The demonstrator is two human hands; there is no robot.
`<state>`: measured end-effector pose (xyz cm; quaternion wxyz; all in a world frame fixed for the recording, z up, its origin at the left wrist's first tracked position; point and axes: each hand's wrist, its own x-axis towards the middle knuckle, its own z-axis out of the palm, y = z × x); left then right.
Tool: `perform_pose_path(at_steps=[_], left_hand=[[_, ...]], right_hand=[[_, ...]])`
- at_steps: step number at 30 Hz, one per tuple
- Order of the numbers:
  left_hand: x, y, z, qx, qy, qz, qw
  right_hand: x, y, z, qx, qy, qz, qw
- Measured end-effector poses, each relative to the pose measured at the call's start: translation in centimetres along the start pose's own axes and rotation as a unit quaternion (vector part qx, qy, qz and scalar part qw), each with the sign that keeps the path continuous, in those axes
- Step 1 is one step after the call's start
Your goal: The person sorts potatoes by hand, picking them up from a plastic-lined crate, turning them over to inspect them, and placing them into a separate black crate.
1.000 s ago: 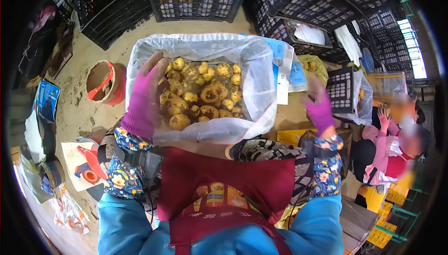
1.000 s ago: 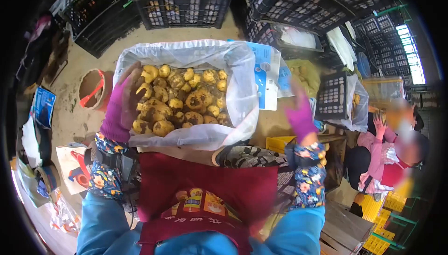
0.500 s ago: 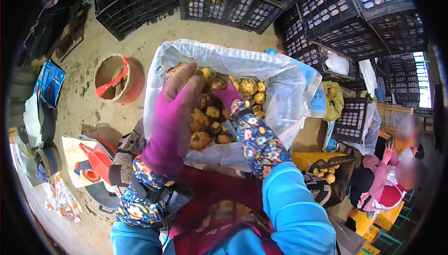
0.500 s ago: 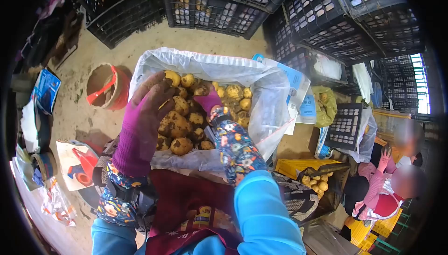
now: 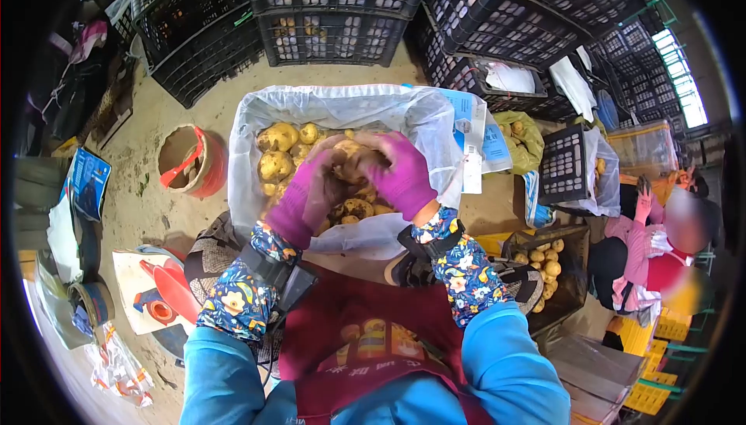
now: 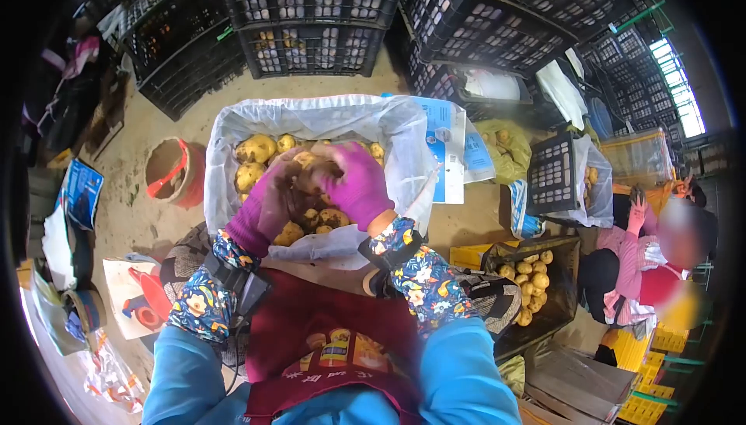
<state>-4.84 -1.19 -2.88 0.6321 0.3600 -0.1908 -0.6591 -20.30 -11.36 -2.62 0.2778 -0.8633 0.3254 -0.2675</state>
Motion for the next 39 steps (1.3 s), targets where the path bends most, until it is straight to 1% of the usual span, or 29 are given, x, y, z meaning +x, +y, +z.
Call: perform_pose_path(at_steps=[2, 3, 6, 7, 8, 9, 10, 11, 12, 13, 14, 15, 16, 17, 18, 19, 21, 22, 23, 25, 26, 27, 30, 31, 34, 35, 37, 38, 39], left_hand=[[0.5, -0.3, -0.8, -0.028, -0.04, 0.011, 0.999], [0.7, 0.0, -0.9, -0.04, -0.06, 0.018, 0.997], [0.2, 1.5, -0.4, -0.101, -0.076, 0.015, 0.992], [0.0, 1.8, -0.3, -0.067, -0.087, 0.035, 0.993], [0.1, 2.0, -0.5, 0.097, -0.09, 0.092, 0.987], [0.1, 2.4, -0.9, 0.257, -0.09, 0.144, 0.951], [-0.1, 2.5, -0.6, 0.273, -0.094, 0.143, 0.947], [-0.4, 2.7, -0.4, 0.288, -0.097, 0.143, 0.942], [-0.9, 3.1, 0.8, 0.161, -0.102, 0.097, 0.977], [-1.1, 3.3, 1.5, 0.032, -0.105, 0.048, 0.993], [-1.0, 3.1, 1.6, 0.125, -0.096, 0.092, 0.983], [-0.7, 2.9, 1.6, 0.218, -0.086, 0.136, 0.963], [-0.6, 2.9, 1.4, 0.172, -0.084, 0.123, 0.974], [-0.5, 3.0, 1.1, 0.126, -0.08, 0.111, 0.983], [-0.4, 3.3, 0.7, -0.061, -0.084, 0.037, 0.994], [-0.4, 3.5, 0.3, -0.244, -0.088, -0.038, 0.965], [0.2, 2.2, -1.0, -0.227, -0.07, -0.048, 0.97], [0.5, 1.7, -1.3, -0.216, -0.063, -0.054, 0.973], [0.4, 1.8, -1.2, -0.211, -0.074, -0.054, 0.973], [0.2, 2.1, -0.8, -0.204, -0.094, -0.049, 0.973], [0.0, 2.4, -0.4, -0.138, -0.09, -0.033, 0.986], [-0.3, 2.6, 0.2, -0.072, -0.084, -0.017, 0.994], [-0.2, 1.8, 0.8, 0.103, -0.081, 0.109, 0.985], [-0.2, 1.5, 0.8, 0.156, -0.081, 0.161, 0.971], [-0.9, 3.3, 1.8, -0.079, -0.073, 0.023, 0.994], [-0.9, 3.1, 1.6, -0.073, -0.081, 0.025, 0.994], [-0.8, 2.4, 0.6, -0.061, -0.093, 0.032, 0.993], [-0.5, 2.1, 0.0, 0.051, -0.098, 0.066, 0.992], [-0.2, 2.2, -0.5, 0.163, -0.103, 0.099, 0.976]], right_hand=[[-0.3, 2.3, 0.4, 0.145, 0.055, 0.046, 0.987], [-0.4, 2.5, 0.4, 0.24, 0.013, 0.218, 0.946], [0.3, 1.7, 0.8, 0.414, 0.082, 0.167, 0.891], [0.0, 1.1, 0.4, 0.521, 0.062, 0.184, 0.831], [0.3, 0.4, 0.5, 0.447, 0.07, 0.132, 0.882], [0.6, -0.3, 0.9, 0.368, 0.078, 0.08, 0.923], [0.6, -0.5, 1.1, 0.286, 0.086, 0.028, 0.954], [0.8, 0.8, 1.5, 0.319, 0.079, 0.051, 0.943], [1.1, 1.4, 1.4, 0.377, 0.059, 0.11, 0.918], [1.4, 1.9, 1.2, 0.433, 0.039, 0.168, 0.885], [1.5, 2.1, 1.1, 0.487, 0.02, 0.226, 0.844], [1.5, 2.2, 1.2, 0.449, 0.026, 0.216, 0.867], [1.4, 2.5, 0.7, 0.438, 0.002, 0.275, 0.856], [1.9, -0.2, -1.2, 0.424, -0.025, 0.335, 0.841], [0.8, 0.7, 0.3, 0.438, -0.001, 0.232, 0.869], [-0.2, 1.5, 1.8, 0.452, 0.023, 0.127, 0.883], [-0.2, -1.4, 0.9, 0.259, 0.066, -0.018, 0.963], [0.0, -2.5, 0.6, 0.154, 0.088, -0.09, 0.98], [0.0, -3.0, 1.2, 0.235, 0.105, -0.03, 0.966], [-0.2, -0.7, 1.0, 0.24, 0.091, 0.071, 0.964], [-0.2, 0.1, 1.0, 0.241, 0.083, 0.122, 0.959], [-0.3, 0.4, 1.6, 0.354, 0.123, 0.111, 0.92], [-0.4, 0.2, 0.1, 0.225, 0.095, 0.129, 0.961], [-0.9, -0.7, -0.5, 0.433, 0.084, 0.125, 0.889], [-1.1, -2.2, -0.8, 0.196, 0.07, -0.012, 0.978], [-1.0, -2.4, -0.4, 0.278, 0.079, 0.05, 0.956], [-0.9, -2.0, -0.3, 0.231, 0.07, 0.023, 0.97], [-0.8, -1.7, -0.2, 0.208, 0.064, 0.009, 0.976], [-0.6, -1.5, 0.0, 0.253, 0.075, 0.033, 0.964]])
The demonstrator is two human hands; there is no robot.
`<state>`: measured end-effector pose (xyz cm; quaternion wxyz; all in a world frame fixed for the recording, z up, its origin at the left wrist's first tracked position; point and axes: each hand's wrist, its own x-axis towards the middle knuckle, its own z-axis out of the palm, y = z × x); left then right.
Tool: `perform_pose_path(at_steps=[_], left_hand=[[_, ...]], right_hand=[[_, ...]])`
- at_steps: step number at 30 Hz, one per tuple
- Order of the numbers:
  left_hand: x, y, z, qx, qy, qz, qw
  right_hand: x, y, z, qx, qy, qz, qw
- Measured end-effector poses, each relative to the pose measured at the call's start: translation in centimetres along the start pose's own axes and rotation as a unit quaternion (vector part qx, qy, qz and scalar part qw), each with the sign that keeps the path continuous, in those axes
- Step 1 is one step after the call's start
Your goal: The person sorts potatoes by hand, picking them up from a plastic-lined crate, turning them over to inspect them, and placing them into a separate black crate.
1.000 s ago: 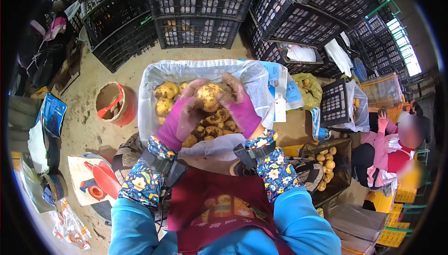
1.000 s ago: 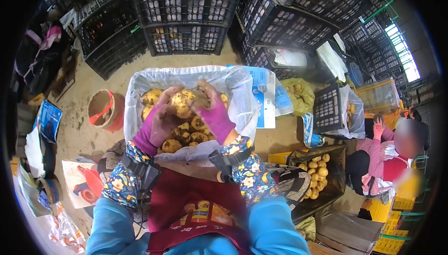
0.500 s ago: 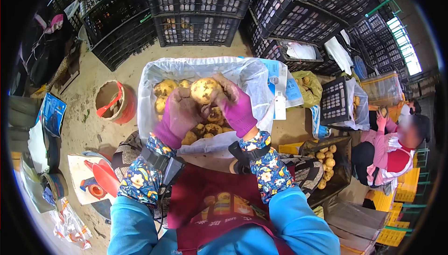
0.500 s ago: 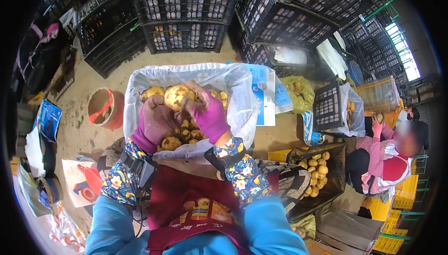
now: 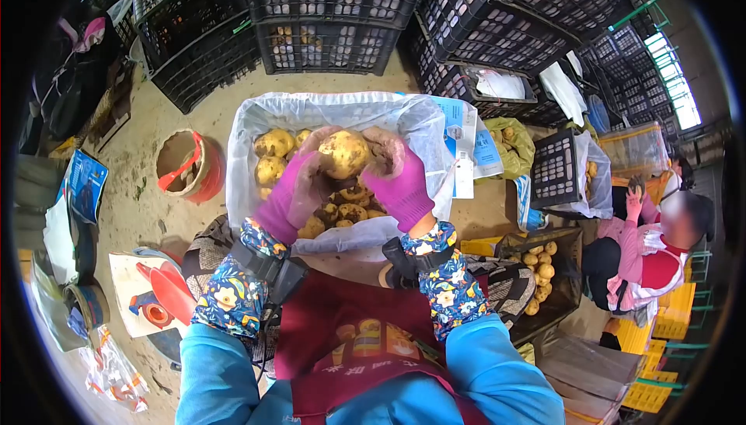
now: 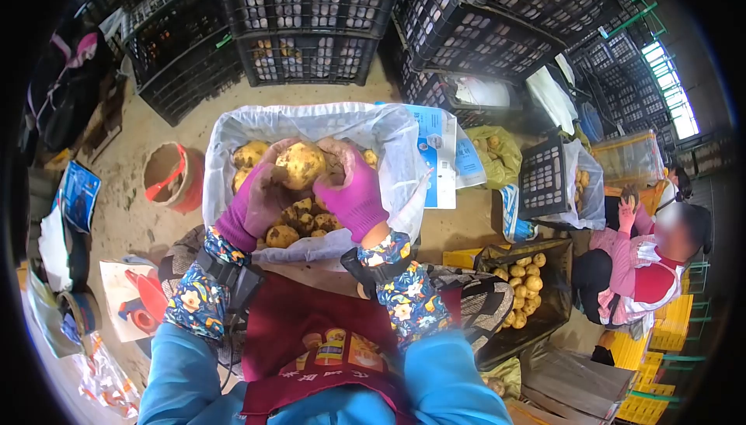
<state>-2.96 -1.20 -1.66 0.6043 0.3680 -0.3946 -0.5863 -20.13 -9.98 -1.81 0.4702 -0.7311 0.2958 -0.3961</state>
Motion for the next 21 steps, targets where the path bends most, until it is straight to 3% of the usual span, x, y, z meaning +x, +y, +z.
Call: perform_pose_path(at_steps=[2, 4, 6, 9, 10, 13, 16, 19, 20, 21], left_hand=[[0.0, 0.0, 0.4, 0.038, -0.008, -0.011, 0.999], [-0.1, 1.3, 1.4, -0.112, 0.002, -0.07, 0.991], [-0.4, 1.9, 1.6, -0.028, 0.014, 0.009, 0.999], [-0.3, 3.3, 1.7, 0.123, 0.012, 0.099, 0.987], [-0.2, 2.7, 1.1, 0.188, 0.004, 0.131, 0.973], [0.5, -1.4, -2.6, 0.4, -0.012, 0.251, 0.881], [0.0, 1.5, -0.7, 0.501, 0.04, 0.231, 0.833], [0.3, -1.4, -0.8, 0.43, 0.101, 0.301, 0.845], [0.4, -1.5, 0.1, 0.394, 0.124, 0.251, 0.875], [0.5, -1.5, 1.3, 0.357, 0.148, 0.2, 0.901]], right_hand=[[0.1, 0.4, -0.1, 0.088, 0.039, 0.051, 0.994], [0.5, 0.9, -0.8, 0.047, 0.028, 0.112, 0.992], [0.7, 1.3, -1.5, 0.107, 0.039, 0.245, 0.963], [-0.2, -1.6, -2.3, 0.109, -0.133, 0.255, 0.952], [-0.8, -1.8, -1.2, 0.273, -0.14, 0.248, 0.919], [-1.3, -0.6, 0.2, 0.296, -0.104, 0.218, 0.924], [-1.6, -0.3, 0.3, 0.277, -0.111, 0.195, 0.934], [-2.0, -0.9, 1.0, 0.221, -0.067, 0.185, 0.955], [-2.0, -1.2, 1.3, 0.187, -0.048, 0.186, 0.963], [-1.9, -1.2, 1.5, 0.065, -0.035, 0.132, 0.988]])
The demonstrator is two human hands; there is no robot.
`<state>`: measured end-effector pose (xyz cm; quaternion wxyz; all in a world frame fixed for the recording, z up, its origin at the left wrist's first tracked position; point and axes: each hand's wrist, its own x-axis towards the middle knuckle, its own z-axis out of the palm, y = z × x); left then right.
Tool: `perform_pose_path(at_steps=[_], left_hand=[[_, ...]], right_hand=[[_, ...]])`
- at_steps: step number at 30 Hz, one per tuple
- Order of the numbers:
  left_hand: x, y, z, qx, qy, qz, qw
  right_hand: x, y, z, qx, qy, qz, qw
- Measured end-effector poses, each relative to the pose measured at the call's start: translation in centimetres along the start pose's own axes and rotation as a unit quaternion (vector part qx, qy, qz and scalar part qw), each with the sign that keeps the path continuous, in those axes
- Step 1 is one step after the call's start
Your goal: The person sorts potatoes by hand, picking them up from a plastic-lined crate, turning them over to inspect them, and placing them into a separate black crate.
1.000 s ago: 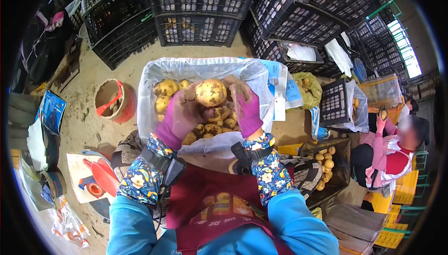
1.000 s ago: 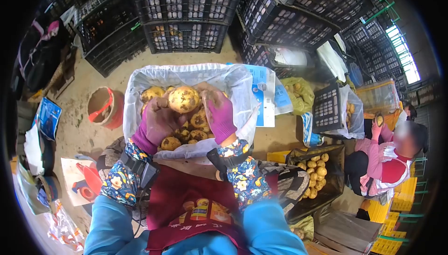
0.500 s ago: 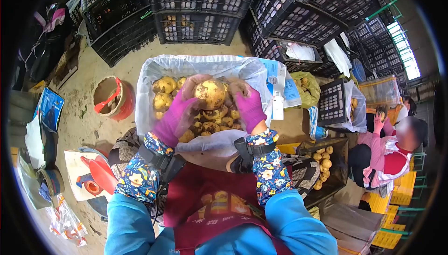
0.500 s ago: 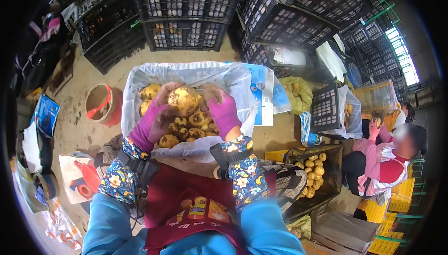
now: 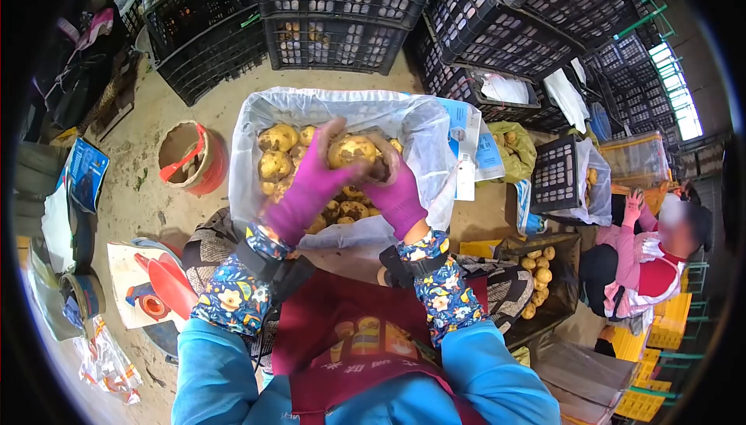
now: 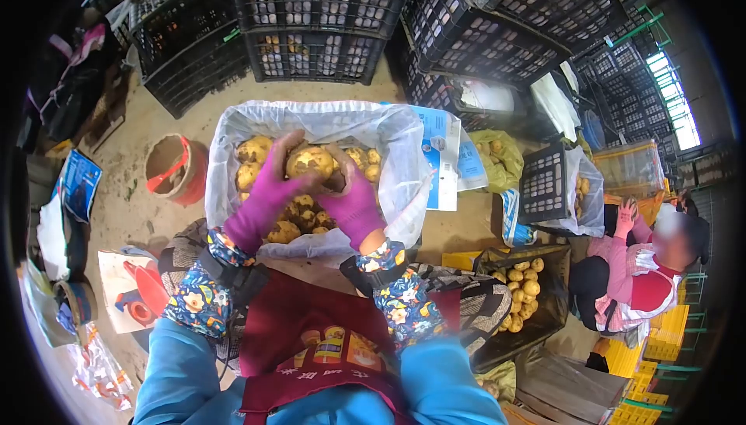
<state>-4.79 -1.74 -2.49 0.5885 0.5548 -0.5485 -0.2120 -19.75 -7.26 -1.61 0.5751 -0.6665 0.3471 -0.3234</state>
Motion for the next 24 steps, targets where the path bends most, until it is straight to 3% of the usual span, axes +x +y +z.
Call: perform_pose_path(at_steps=[2, 5, 7, 11, 16, 19, 24], left_hand=[[0.0, 0.4, 0.0, -0.041, -0.007, -0.081, 0.996], [0.1, 0.5, -0.9, -0.088, -0.041, -0.143, 0.985], [0.4, 1.4, -1.3, -0.139, -0.05, -0.205, 0.968], [0.4, 0.9, -1.2, -0.16, -0.046, -0.168, 0.972], [0.4, 0.8, -1.6, -0.158, -0.061, -0.218, 0.961], [0.1, 1.3, -1.4, -0.319, -0.046, -0.243, 0.915], [0.1, 1.5, -0.9, -0.193, -0.083, -0.239, 0.948]], right_hand=[[0.0, -0.1, 0.4, -0.241, 0.052, -0.104, 0.963], [-0.2, -1.2, 0.6, -0.22, 0.052, -0.048, 0.973], [-0.1, -1.0, 0.3, -0.166, 0.04, -0.07, 0.983], [-0.2, -0.7, -0.1, -0.129, 0.033, -0.081, 0.988], [-0.6, -0.7, -0.2, -0.273, 0.064, -0.116, 0.953], [-0.7, -0.8, -0.4, -0.275, 0.07, -0.1, 0.954], [-0.9, -2.0, 0.2, -0.359, 0.056, -0.107, 0.925]])
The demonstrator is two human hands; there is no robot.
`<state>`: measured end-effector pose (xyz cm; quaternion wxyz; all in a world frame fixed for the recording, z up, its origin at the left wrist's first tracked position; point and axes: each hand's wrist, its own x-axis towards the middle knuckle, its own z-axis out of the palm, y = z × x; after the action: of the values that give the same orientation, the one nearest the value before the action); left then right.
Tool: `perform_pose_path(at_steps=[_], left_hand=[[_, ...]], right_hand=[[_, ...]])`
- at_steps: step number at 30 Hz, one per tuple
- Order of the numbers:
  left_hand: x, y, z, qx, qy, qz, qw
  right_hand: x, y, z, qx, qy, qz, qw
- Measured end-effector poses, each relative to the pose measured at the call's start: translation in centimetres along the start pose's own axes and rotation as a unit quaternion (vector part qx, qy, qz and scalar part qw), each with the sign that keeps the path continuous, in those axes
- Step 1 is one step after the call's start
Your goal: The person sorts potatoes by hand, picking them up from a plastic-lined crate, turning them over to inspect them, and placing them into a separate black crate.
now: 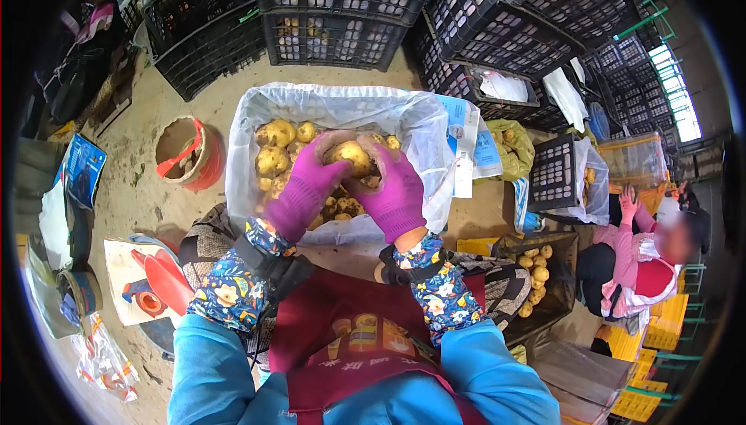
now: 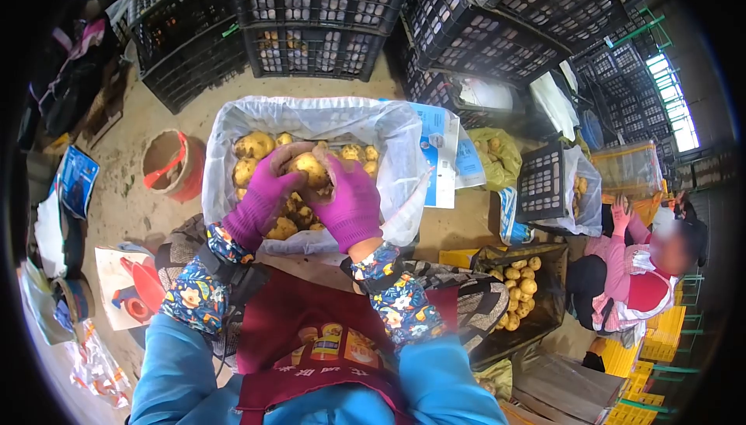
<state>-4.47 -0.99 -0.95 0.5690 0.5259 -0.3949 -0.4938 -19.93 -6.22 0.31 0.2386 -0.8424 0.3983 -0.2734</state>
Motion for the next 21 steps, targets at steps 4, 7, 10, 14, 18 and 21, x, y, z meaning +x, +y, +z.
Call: perform_pose_path(at_steps=[4, 7, 10, 14, 18, 21], left_hand=[[0.0, -0.9, -1.0, -0.169, -0.033, 0.003, 0.985], [0.2, -1.0, -0.8, -0.056, 0.009, 0.051, 0.997], [-0.2, 0.9, 0.3, -0.151, 0.011, 0.009, 0.988], [0.3, -0.8, -0.6, 0.101, 0.058, 0.12, 0.986], [-0.3, 0.5, -0.5, -0.014, 0.07, 0.032, 0.997], [-0.1, 0.6, -0.9, -0.119, 0.079, -0.04, 0.989]], right_hand=[[0.0, 0.8, 0.3, 0.042, 0.022, -0.02, 0.999], [0.5, 3.3, 0.4, 0.196, 0.005, -0.006, 0.981], [0.8, 4.0, -0.1, 0.314, -0.029, 0.003, 0.949], [0.1, 3.2, 0.8, 0.462, -0.052, 0.079, 0.882], [-0.1, 0.9, -0.3, 0.671, -0.089, 0.202, 0.708], [-0.2, 2.3, 0.3, 0.812, -0.097, 0.219, 0.532]])
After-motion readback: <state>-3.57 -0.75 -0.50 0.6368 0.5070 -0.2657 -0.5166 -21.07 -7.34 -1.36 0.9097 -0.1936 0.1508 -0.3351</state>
